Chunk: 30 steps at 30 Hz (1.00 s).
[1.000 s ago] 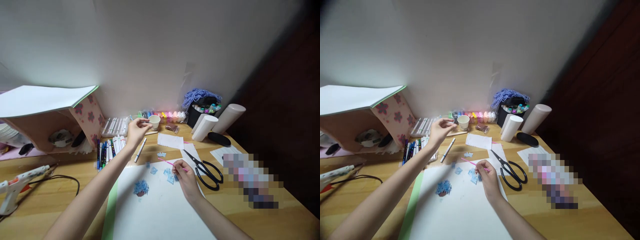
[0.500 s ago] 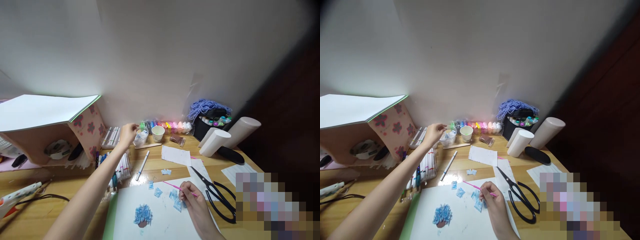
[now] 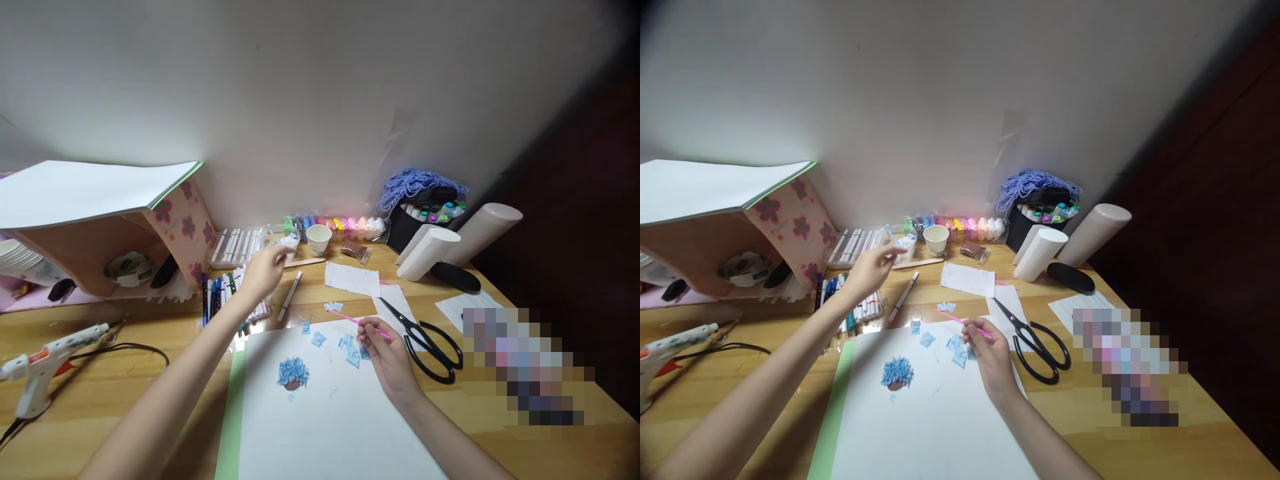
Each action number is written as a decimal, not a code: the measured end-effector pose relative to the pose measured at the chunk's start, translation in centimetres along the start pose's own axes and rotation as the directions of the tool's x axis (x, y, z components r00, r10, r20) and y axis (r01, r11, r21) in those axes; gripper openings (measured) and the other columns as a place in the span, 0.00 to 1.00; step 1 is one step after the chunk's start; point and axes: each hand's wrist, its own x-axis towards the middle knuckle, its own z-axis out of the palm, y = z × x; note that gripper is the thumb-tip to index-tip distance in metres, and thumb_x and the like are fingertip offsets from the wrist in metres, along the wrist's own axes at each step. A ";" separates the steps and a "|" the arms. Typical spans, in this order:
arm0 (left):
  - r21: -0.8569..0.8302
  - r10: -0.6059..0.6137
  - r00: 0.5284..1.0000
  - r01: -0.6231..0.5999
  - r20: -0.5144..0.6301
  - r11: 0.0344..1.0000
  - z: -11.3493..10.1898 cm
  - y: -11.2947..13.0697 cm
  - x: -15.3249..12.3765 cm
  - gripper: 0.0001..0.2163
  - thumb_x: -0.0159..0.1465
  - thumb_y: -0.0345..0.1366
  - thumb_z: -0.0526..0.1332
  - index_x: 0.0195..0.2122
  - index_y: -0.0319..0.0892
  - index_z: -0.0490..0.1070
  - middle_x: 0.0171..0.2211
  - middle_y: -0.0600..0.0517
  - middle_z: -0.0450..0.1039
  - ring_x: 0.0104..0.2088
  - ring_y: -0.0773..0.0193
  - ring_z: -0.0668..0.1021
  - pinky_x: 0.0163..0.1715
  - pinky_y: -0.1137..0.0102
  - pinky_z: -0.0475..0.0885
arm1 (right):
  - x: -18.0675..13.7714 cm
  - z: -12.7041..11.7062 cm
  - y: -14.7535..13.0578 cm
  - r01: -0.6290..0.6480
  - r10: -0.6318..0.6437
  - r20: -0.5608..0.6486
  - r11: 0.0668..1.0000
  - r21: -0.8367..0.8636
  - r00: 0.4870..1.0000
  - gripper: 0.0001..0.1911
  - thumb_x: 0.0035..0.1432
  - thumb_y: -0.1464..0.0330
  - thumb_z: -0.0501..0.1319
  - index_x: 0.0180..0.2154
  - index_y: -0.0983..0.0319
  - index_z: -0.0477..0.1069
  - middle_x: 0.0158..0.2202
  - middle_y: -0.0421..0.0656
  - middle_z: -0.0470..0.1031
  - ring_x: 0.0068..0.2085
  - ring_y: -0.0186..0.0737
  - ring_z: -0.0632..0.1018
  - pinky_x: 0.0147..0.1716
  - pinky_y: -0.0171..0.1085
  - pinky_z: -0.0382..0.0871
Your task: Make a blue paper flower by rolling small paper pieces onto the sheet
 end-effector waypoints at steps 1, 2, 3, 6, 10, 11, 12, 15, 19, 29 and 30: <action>-0.026 0.062 0.996 -0.060 0.065 0.998 0.4 0.4 -1.5 0.12 0.62 0.30 0.54 0.40 0.44 0.76 0.44 0.49 0.78 0.46 0.58 0.76 0.47 0.67 0.67 | 0.1 -0.1 0.0 0.028 -0.030 -0.029 0.999 -0.043 0.999 0.15 0.45 0.58 0.70 0.32 0.60 0.75 0.28 0.41 0.73 0.29 0.34 0.72 0.30 0.34 0.67; -0.042 0.103 0.986 -0.098 0.129 0.994 0.8 0.8 -3.0 0.10 0.63 0.34 0.55 0.37 0.43 0.77 0.44 0.48 0.77 0.46 0.56 0.76 0.48 0.65 0.66 | 0.3 -0.3 0.1 0.068 -0.074 -0.053 0.993 -0.101 0.996 0.15 0.45 0.58 0.70 0.33 0.61 0.75 0.29 0.42 0.74 0.29 0.35 0.72 0.29 0.34 0.67; -0.038 0.093 0.981 -0.088 0.168 0.995 1.3 1.0 -4.4 0.10 0.63 0.37 0.56 0.32 0.42 0.77 0.43 0.47 0.77 0.45 0.55 0.76 0.47 0.64 0.67 | 0.4 -0.4 0.1 0.111 -0.124 -0.072 0.981 -0.160 0.990 0.15 0.46 0.58 0.69 0.34 0.61 0.75 0.30 0.42 0.75 0.30 0.35 0.73 0.29 0.34 0.67; 0.005 0.076 0.969 -0.079 0.236 0.997 2.6 1.0 -7.3 0.08 0.61 0.37 0.59 0.31 0.41 0.76 0.41 0.46 0.76 0.43 0.54 0.75 0.44 0.63 0.67 | 0.8 -0.6 0.1 0.221 -0.258 -0.122 0.941 -0.256 0.958 0.15 0.48 0.58 0.68 0.34 0.62 0.74 0.29 0.42 0.75 0.30 0.36 0.74 0.29 0.34 0.68; 0.038 0.005 0.972 -0.015 0.235 0.999 4.1 0.6 -8.8 0.06 0.55 0.34 0.64 0.34 0.42 0.76 0.35 0.47 0.75 0.39 0.55 0.74 0.39 0.65 0.66 | 0.9 -0.5 0.1 0.269 -0.313 -0.127 0.921 -0.281 0.941 0.15 0.49 0.58 0.67 0.33 0.62 0.73 0.28 0.42 0.74 0.29 0.35 0.74 0.28 0.34 0.69; 0.031 -0.008 0.973 0.001 0.229 1.000 4.4 0.5 -8.9 0.05 0.55 0.34 0.64 0.33 0.42 0.76 0.33 0.47 0.75 0.38 0.55 0.74 0.38 0.66 0.66 | 0.9 -0.5 0.1 0.273 -0.316 -0.117 0.919 -0.284 0.942 0.15 0.50 0.58 0.66 0.33 0.62 0.73 0.28 0.42 0.74 0.29 0.35 0.74 0.28 0.34 0.68; 0.022 -0.018 0.975 0.013 0.222 1.000 4.7 0.5 -9.1 0.04 0.54 0.33 0.64 0.31 0.42 0.76 0.32 0.47 0.74 0.37 0.55 0.74 0.37 0.66 0.65 | 0.9 -0.4 0.1 0.276 -0.317 -0.108 0.918 -0.286 0.942 0.15 0.50 0.58 0.66 0.34 0.62 0.73 0.28 0.41 0.74 0.29 0.35 0.74 0.27 0.33 0.68; -0.032 -0.050 0.980 0.057 0.193 0.998 5.2 0.5 -9.6 0.03 0.55 0.33 0.62 0.28 0.42 0.75 0.30 0.49 0.74 0.34 0.57 0.74 0.35 0.67 0.65 | 0.7 -0.3 0.2 0.286 -0.323 -0.089 0.914 -0.288 0.942 0.14 0.50 0.59 0.67 0.33 0.62 0.73 0.27 0.41 0.74 0.29 0.34 0.73 0.27 0.33 0.68; -0.149 -0.093 0.987 0.113 0.134 0.982 5.2 0.4 -10.5 0.06 0.57 0.37 0.60 0.28 0.43 0.75 0.29 0.50 0.75 0.32 0.59 0.74 0.33 0.68 0.66 | 0.4 0.1 0.0 0.322 -0.346 -0.045 0.909 -0.265 0.937 0.14 0.53 0.57 0.64 0.33 0.61 0.72 0.28 0.40 0.75 0.28 0.34 0.74 0.31 0.35 0.70; -0.574 -0.130 0.965 0.240 0.226 0.783 4.7 2.0 -11.4 0.14 0.54 0.46 0.63 0.31 0.39 0.76 0.29 0.48 0.79 0.29 0.63 0.77 0.30 0.70 0.71 | -2.8 2.4 -0.2 0.385 -0.329 0.253 0.898 -0.215 0.910 0.08 0.59 0.61 0.59 0.38 0.58 0.70 0.38 0.43 0.78 0.39 0.38 0.79 0.41 0.41 0.73; -0.637 -0.139 0.953 0.284 0.269 0.716 4.7 2.5 -11.7 0.15 0.52 0.46 0.66 0.31 0.38 0.76 0.28 0.48 0.78 0.28 0.64 0.77 0.30 0.71 0.71 | -3.2 2.7 -0.2 0.397 -0.335 0.273 0.891 -0.220 0.902 0.07 0.57 0.63 0.62 0.37 0.58 0.70 0.39 0.43 0.78 0.41 0.39 0.79 0.43 0.42 0.73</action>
